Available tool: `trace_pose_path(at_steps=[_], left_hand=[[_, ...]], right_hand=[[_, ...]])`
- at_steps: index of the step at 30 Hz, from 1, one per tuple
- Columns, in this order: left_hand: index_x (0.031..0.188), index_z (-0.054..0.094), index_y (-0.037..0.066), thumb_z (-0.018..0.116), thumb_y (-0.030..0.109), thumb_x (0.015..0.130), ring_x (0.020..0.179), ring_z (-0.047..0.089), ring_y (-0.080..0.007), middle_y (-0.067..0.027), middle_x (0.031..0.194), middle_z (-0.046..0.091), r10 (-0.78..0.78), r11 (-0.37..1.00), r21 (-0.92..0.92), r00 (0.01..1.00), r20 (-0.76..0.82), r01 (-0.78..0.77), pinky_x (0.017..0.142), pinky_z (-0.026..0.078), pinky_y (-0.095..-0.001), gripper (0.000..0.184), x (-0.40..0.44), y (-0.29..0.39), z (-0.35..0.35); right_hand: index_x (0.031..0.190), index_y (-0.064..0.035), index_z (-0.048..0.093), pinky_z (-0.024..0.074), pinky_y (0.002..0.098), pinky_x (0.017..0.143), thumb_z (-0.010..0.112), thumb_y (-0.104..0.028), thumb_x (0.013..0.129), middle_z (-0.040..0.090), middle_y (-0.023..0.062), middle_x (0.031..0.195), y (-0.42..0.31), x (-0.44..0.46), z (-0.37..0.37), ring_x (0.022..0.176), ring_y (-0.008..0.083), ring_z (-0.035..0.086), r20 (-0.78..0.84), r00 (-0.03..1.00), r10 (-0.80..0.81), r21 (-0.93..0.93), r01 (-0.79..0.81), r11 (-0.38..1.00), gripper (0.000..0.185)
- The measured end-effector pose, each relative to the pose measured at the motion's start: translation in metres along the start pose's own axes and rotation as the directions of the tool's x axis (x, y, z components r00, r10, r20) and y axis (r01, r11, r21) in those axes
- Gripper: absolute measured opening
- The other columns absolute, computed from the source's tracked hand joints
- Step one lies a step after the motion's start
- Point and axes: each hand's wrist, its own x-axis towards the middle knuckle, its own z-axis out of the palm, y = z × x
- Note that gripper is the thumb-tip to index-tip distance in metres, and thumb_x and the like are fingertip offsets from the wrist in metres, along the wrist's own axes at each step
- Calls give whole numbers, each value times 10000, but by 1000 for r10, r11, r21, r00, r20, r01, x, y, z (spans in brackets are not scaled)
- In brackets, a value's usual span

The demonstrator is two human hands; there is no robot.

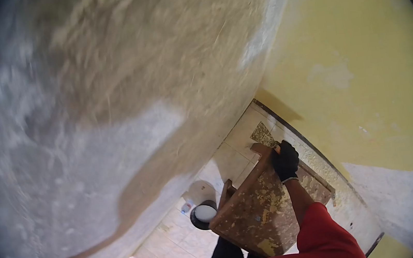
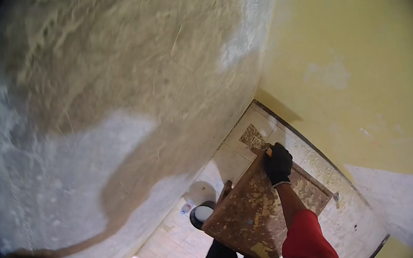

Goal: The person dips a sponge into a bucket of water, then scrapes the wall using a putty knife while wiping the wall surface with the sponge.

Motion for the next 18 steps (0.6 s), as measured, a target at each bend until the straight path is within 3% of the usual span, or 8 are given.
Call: trace_pose_path(at_steps=[1, 3, 5, 9, 11, 13, 14, 18], left_hand=[[811, 700, -24, 766, 179, 824, 543, 640, -181, -73, 644, 670, -88, 967, -239, 996, 32, 94, 528, 538, -279, 215, 26, 33, -4], [1009, 659, -60, 695, 104, 876, 781, 679, -240, -148, 858, 688, -137, 969, -187, 982, 132, 161, 709, 554, -318, 215, 57, 83, -26], [1292, 490, 166, 679, 423, 866, 827, 523, -239, -89, 1201, 463, -470, 743, -376, 831, 297, 554, 858, 442, -431, 533, 41, 83, -29], [1274, 498, 167, 658, 417, 880, 828, 519, -224, -78, 1160, 478, -542, 633, -458, 780, 313, 624, 855, 440, -424, 493, 57, 104, -9], [1262, 503, 168, 644, 413, 890, 828, 516, -214, -71, 1132, 487, -574, 571, -511, 758, 312, 643, 852, 439, -419, 467, 73, 114, 1], [1251, 509, 169, 630, 409, 900, 828, 514, -204, -64, 1105, 497, -621, 506, -558, 727, 292, 657, 850, 437, -414, 442, 84, 130, 10], [1245, 512, 170, 623, 407, 905, 828, 513, -199, -61, 1091, 502, -645, 475, -581, 710, 281, 661, 849, 437, -412, 429, 95, 137, 9], [1221, 523, 172, 595, 399, 925, 828, 508, -178, -47, 1036, 522, -699, 357, -663, 659, 277, 658, 845, 434, -403, 380, 118, 158, -1]], right_hand=[[836, -97, 579, 493, 458, 749, 659, -218, 745, 639, 142, 853, -2, -4, 0, 842, 355, 623, 141, 978, 153, -24, -151, 988, 171], [811, -92, 567, 485, 472, 710, 652, -226, 752, 624, 149, 810, -2, -4, -3, 798, 365, 617, 80, 985, 151, -13, -151, 988, 169], [786, -86, 555, 477, 485, 671, 646, -233, 758, 609, 156, 767, -6, -3, 3, 754, 376, 611, 3, 991, 134, 18, -135, 991, 175], [785, -76, 577, 477, 484, 682, 624, -268, 778, 607, 164, 769, 6, -6, 3, 755, 381, 610, 58, 997, 46, -29, -44, 999, 198], [792, -77, 609, 479, 481, 691, 610, -287, 788, 621, 162, 794, -4, -2, -12, 761, 374, 616, 178, 982, 62, -95, -46, 994, 211], [931, -129, 679, 434, 500, 857, 545, -384, 847, 664, 118, 960, -6, 4, -13, 936, 300, 632, 431, 875, 223, -219, -139, 966, 300], [942, -133, 681, 417, 513, 901, 547, -421, 858, 664, 106, 978, 3, -4, -1, 951, 300, 631, 346, 918, 193, -178, -137, 974, 329], [943, -161, 676, 399, 541, 925, 566, -461, 848, 664, 79, 986, -6, 0, -13, 976, 277, 630, 378, 898, 226, -176, -170, 970, 333]])
